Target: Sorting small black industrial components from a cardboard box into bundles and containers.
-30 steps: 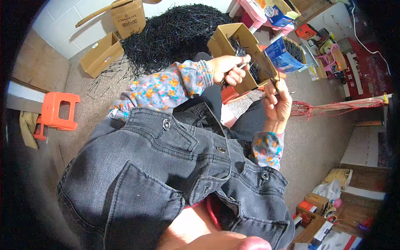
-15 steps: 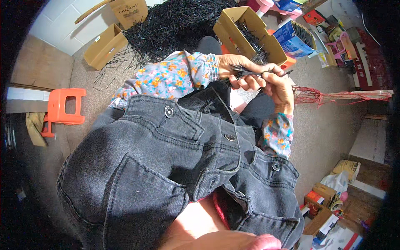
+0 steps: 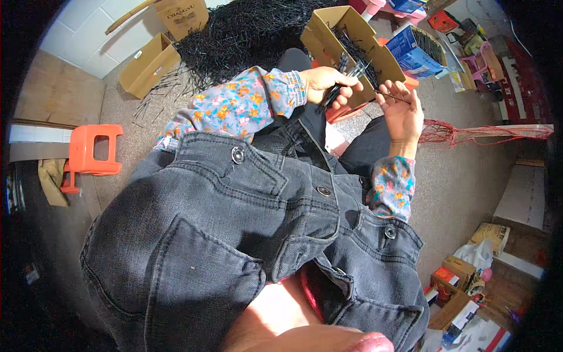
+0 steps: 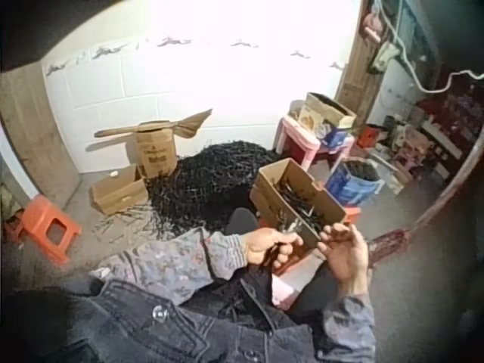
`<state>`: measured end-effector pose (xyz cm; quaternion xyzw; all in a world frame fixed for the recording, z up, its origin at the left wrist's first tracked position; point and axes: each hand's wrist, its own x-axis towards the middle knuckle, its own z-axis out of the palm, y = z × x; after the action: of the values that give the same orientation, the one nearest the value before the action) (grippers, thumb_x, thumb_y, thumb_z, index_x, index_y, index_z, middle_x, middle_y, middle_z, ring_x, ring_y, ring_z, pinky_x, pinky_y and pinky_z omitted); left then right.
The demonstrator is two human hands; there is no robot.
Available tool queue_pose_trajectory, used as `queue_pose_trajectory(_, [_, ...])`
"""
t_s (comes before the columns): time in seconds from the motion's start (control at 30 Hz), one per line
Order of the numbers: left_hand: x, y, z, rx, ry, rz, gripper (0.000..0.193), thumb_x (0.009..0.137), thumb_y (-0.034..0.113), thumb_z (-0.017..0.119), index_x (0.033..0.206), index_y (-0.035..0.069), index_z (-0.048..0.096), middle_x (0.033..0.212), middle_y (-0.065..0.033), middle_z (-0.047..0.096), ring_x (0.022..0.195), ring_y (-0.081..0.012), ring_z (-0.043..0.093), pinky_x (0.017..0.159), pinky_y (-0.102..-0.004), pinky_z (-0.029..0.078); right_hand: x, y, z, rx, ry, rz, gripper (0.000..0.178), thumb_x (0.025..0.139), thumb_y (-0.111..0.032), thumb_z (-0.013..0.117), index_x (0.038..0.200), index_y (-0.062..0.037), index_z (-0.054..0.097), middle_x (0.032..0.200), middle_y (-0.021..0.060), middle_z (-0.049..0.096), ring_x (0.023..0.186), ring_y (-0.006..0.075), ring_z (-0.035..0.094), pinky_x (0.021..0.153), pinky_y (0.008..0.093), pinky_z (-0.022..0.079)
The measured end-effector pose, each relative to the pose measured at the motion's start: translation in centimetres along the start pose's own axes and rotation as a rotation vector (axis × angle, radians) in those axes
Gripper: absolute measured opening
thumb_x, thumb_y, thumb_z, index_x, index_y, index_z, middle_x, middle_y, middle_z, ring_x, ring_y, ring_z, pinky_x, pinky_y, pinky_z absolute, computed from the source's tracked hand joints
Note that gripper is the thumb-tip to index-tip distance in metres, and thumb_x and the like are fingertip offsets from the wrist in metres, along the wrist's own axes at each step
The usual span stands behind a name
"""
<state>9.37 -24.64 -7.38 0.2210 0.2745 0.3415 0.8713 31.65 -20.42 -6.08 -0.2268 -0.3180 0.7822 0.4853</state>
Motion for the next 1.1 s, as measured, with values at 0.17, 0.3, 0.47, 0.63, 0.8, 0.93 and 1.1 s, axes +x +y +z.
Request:
queue_pose_trajectory(0.17, [1.0, 0.0, -1.8, -0.038, -0.073, 0.080, 0.019, 0.093, 0.025, 0.043, 0.101, 0.008, 0.048, 0.054, 0.0069, 0.030, 0.046, -0.0043, 0.026, 0.042, -0.0211, 0.022, -0.4, 0.2, 1.4, -0.116, 0.087, 0.029, 0.053, 0.092, -0.046, 0.032, 0.099, 0.0012, 0.054, 0.096, 0.0184, 0.058, 0.088, 0.0289, 0.055, 0.073, 0.0394, 0.046])
queue_pose_trajectory(0.3, [0.6, 0.1, -1.0, 0.007, -0.082, 0.108, 0.021, 0.092, 0.025, 0.043, 0.101, 0.008, 0.050, 0.053, 0.0068, 0.031, 0.044, -0.0048, 0.028, 0.038, -0.0205, 0.023, -0.3, 1.2, 1.9, -0.390, 0.001, 0.046, 0.051, 0.090, -0.051, 0.034, 0.077, -0.0051, 0.051, 0.052, 0.0067, 0.049, 0.038, 0.0139, 0.041, 0.035, 0.0245, 0.031])
queue_pose_trajectory(0.47, [0.7, -0.4, -0.7, 0.157, 0.143, 0.139, 0.024, 0.092, 0.028, 0.045, 0.102, 0.009, 0.054, 0.058, 0.0047, 0.045, 0.046, -0.0070, 0.039, 0.038, -0.0203, 0.028, -0.2, 3.1, 4.8, -0.810, 0.183, 0.051, 0.027, 0.085, -0.029, 0.054, 0.079, -0.0030, 0.054, 0.051, -0.0018, 0.044, 0.038, 0.0063, 0.038, 0.033, 0.0214, 0.028])
queue_pose_trajectory(0.63, [2.0, -1.3, -1.4, 0.099, 0.169, 0.123, 0.026, 0.092, 0.030, 0.043, 0.091, 0.010, 0.059, 0.073, -0.0020, 0.061, 0.055, -0.0125, 0.052, 0.044, -0.0268, 0.039, 1.4, 4.2, 5.2, -1.089, 0.112, -0.007, 0.019, 0.083, -0.019, 0.054, 0.083, 0.0006, 0.054, 0.061, 0.0025, 0.053, 0.045, 0.0094, 0.049, 0.037, 0.0230, 0.037])
queue_pose_trajectory(0.8, [1.8, -1.0, -3.3, 0.175, 0.102, 0.108, 0.030, 0.092, 0.034, 0.042, 0.092, 0.008, 0.056, 0.075, -0.0039, 0.060, 0.062, -0.0150, 0.056, 0.051, -0.0281, 0.043, 2.1, 4.5, 6.2, -1.038, -0.009, 0.122, 0.018, 0.082, -0.014, 0.051, 0.082, 0.0033, 0.054, 0.066, 0.0063, 0.056, 0.054, 0.0126, 0.054, 0.047, 0.0246, 0.042])
queue_pose_trajectory(0.93, [1.5, -0.9, -2.6, 0.167, 0.164, 0.077, 0.033, 0.092, 0.034, 0.042, 0.092, 0.004, 0.055, 0.078, -0.0090, 0.061, 0.067, -0.0205, 0.060, 0.059, -0.0334, 0.049, 3.1, 5.0, 3.8, -1.105, 0.014, 0.091, 0.021, 0.079, -0.013, 0.052, 0.084, 0.0071, 0.055, 0.071, 0.0100, 0.059, 0.062, 0.0135, 0.054, 0.056, 0.0256, 0.042])
queue_pose_trajectory(1.1, [1.2, -0.9, -2.3, -0.033, 0.122, 0.001, 0.037, 0.091, 0.032, 0.042, 0.098, -0.003, 0.054, 0.089, -0.0214, 0.061, 0.079, -0.0336, 0.062, 0.074, -0.0451, 0.051, 4.0, 4.4, 3.5, -1.471, -0.237, 0.065, 0.036, 0.075, -0.015, 0.053, 0.108, 0.0008, 0.056, 0.077, 0.0125, 0.061, 0.066, 0.0205, 0.057, 0.063, 0.0297, 0.045])
